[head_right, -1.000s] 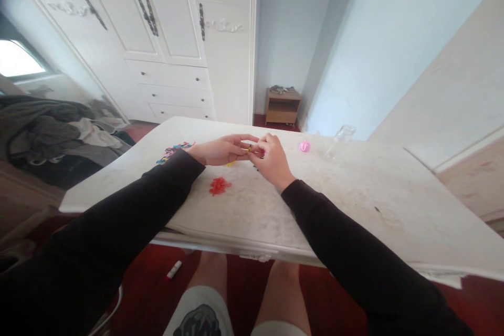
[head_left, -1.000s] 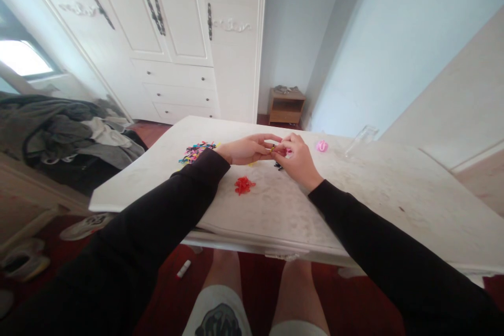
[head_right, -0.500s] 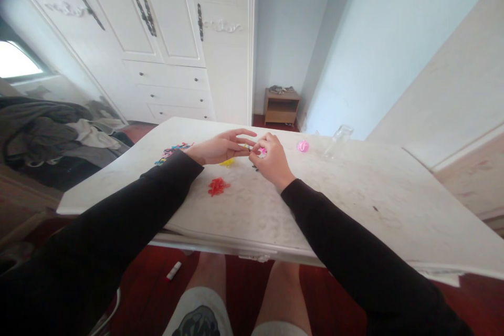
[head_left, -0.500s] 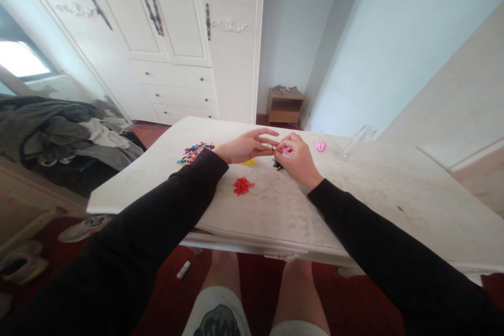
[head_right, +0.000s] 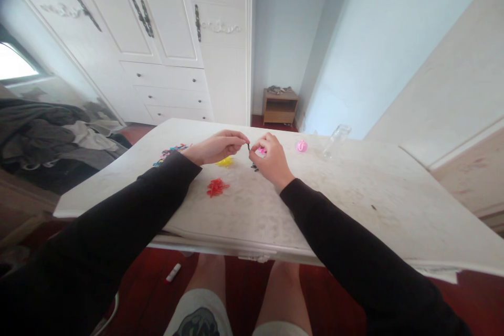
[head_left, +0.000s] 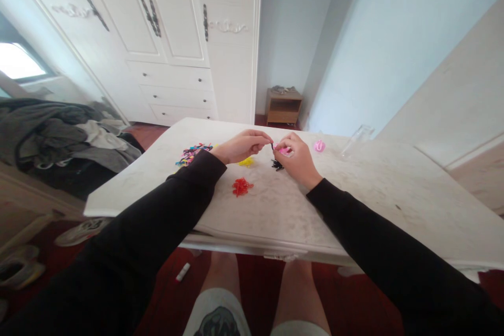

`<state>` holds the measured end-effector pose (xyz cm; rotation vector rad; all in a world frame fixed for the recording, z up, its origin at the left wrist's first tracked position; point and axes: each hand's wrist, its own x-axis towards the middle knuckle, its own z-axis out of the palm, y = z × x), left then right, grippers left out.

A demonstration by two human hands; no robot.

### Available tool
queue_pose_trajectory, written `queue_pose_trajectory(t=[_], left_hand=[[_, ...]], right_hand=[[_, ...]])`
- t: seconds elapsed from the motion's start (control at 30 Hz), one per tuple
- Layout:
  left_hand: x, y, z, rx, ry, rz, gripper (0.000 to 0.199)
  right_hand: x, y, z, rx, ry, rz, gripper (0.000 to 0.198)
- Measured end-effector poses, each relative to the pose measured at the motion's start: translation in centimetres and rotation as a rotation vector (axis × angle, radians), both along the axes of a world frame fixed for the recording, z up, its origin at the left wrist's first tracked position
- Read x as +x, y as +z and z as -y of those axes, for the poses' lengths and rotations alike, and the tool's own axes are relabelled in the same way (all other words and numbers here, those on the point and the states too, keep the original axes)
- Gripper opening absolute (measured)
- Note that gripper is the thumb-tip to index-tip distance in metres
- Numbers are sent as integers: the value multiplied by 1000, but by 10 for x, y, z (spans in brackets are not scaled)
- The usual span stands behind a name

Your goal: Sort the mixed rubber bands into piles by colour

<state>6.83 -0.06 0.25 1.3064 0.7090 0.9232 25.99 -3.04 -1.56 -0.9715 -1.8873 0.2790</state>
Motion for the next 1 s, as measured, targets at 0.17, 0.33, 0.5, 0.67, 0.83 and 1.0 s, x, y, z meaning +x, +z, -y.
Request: queue_pose_trajectory(t=[0.17,0.33,0.5,0.67,0.83,1.0], left_hand=[[-1,-3,-1,50,-39,-48,14],[-1,-3,-1,45,-24,-58,15],[-1,-3,0,40,-25,-35,15],[-2,-5,-2,52,-40,-42,21],[0,-4,0,60,-9,-34,20],[4,-2,1,106,78,-81,15]], right_hand=[[0,-1,-1,-10,12,-10,8],[1,0,-1,-17,5,-5,8],[1,2,0,-27,16,-9,6],[1,1,0,-35,31,4,5],[1,2,-1,-22,5,-6,10],[3,6,-1,-25,2,-15,13]])
